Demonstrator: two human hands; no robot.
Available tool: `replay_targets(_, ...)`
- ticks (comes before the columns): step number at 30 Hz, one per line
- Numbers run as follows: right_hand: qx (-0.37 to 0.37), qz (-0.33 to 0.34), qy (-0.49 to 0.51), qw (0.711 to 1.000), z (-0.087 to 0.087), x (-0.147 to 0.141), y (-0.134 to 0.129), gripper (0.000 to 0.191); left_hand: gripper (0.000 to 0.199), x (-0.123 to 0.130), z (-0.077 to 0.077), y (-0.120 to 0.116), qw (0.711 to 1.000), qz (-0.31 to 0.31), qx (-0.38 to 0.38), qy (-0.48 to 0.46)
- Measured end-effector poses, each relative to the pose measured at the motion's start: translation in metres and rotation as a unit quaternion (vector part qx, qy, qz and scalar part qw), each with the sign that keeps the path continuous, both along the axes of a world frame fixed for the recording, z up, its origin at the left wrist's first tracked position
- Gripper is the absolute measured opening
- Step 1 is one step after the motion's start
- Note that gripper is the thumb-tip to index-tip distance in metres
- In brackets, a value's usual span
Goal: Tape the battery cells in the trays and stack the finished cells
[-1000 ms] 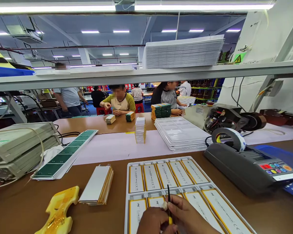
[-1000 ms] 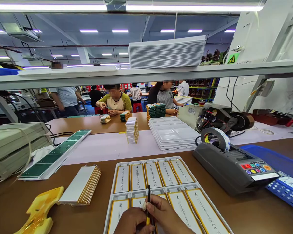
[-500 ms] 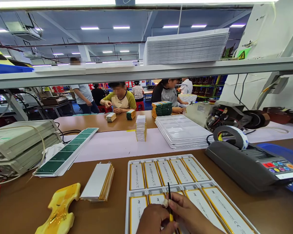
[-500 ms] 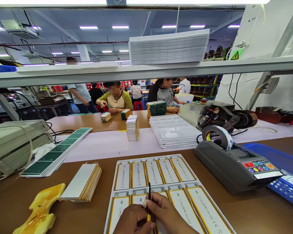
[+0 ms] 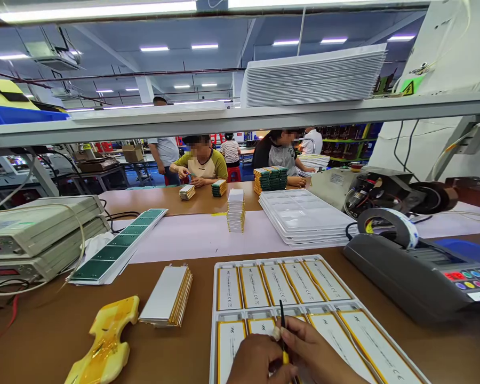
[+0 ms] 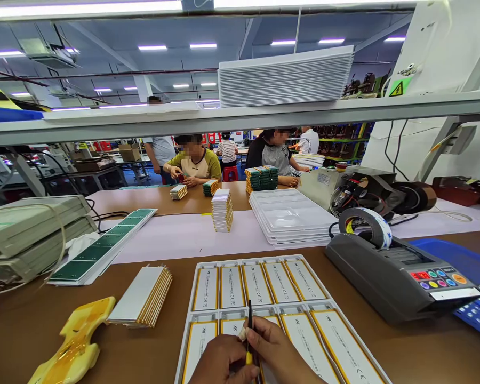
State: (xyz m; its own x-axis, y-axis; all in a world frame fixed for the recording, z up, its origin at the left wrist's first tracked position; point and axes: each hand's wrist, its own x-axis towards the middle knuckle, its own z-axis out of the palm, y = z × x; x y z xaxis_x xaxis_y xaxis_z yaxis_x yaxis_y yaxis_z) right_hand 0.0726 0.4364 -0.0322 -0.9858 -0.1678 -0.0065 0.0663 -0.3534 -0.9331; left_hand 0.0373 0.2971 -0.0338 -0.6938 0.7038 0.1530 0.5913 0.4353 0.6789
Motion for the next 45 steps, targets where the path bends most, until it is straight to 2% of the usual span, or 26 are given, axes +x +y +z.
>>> replay_targets(14, 0.017, 0.001, -0.003, 1.000, 0.0001, 0.0008, -0.0011, 0.029, 0.030, 0.0017, 0.0018, -0.0008, 1.000, -0.005, 0.005, -0.009)
replay_targets(22, -0.028, 0.006, -0.010, 1.000, 0.0002, 0.0017, -0.0033, 0.025, 0.034, 0.0000, -0.0034, 0.0006, 1.000, -0.007, 0.012, -0.004)
replay_targets(38, -0.002, 0.007, 0.003, 1.000, -0.0038, 0.0013, -0.0005, 0.021, 0.034, 0.0005, -0.0055, -0.0005, 1.000, -0.007, 0.028, 0.003)
replay_targets(45, 0.004, 0.008, 0.011, 1.000, -0.0038, 0.0015, -0.0003, 0.022, 0.033, 0.0032, -0.0010, -0.0019, 1.000, 0.004, 0.018, -0.002)
